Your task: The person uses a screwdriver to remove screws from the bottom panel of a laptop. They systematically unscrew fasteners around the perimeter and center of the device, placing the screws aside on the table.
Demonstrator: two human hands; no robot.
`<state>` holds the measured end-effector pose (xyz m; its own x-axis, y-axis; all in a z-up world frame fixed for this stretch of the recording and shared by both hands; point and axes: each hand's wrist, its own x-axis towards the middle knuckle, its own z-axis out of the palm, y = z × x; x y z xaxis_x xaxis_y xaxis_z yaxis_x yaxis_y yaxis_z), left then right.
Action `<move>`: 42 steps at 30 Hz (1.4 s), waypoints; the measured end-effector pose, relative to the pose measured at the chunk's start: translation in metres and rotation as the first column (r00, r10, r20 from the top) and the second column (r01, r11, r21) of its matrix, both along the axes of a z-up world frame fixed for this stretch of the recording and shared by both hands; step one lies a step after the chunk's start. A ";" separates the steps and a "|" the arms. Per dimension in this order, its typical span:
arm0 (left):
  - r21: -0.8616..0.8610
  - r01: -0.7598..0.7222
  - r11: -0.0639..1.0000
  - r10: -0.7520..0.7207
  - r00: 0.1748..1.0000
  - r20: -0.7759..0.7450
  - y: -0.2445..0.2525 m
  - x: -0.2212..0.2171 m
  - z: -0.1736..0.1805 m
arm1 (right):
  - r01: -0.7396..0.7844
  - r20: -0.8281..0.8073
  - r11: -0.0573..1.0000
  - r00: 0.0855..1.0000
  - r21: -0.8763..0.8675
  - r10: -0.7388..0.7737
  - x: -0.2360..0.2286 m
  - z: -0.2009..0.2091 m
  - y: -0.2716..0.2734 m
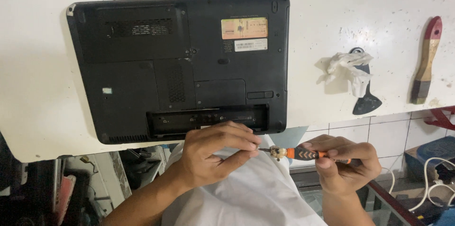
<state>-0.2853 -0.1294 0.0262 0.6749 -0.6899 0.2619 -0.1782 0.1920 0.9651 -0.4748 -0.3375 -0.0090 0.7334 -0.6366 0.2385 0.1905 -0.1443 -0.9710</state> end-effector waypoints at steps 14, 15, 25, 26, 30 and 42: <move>-0.108 -0.016 0.994 -0.002 0.986 -0.164 0.012 -0.020 -0.010 | -0.049 0.073 0.994 0.996 -0.102 0.056 -0.013 -0.013 0.012; -0.115 -0.028 0.993 0.007 0.985 -0.175 0.012 -0.020 -0.009 | -0.077 0.085 0.986 0.992 -0.148 0.091 -0.013 -0.013 0.011; -0.221 -0.085 0.972 0.016 0.955 -0.296 0.018 -0.019 -0.010 | -0.038 0.077 0.996 0.996 -0.079 0.044 -0.015 -0.006 0.023; -0.225 -0.081 0.971 0.008 0.950 -0.311 0.019 -0.020 -0.012 | -0.043 0.070 0.995 0.996 -0.091 0.049 -0.014 -0.005 0.023; -0.189 -0.094 0.977 0.022 0.935 -0.353 0.020 -0.022 -0.015 | -0.157 0.052 0.975 0.985 -0.154 0.167 -0.009 0.005 0.019; -0.018 0.047 0.999 -0.049 0.991 -0.123 0.025 -0.012 -0.007 | -0.279 -0.722 0.791 0.324 0.545 0.612 -0.088 -0.017 -0.131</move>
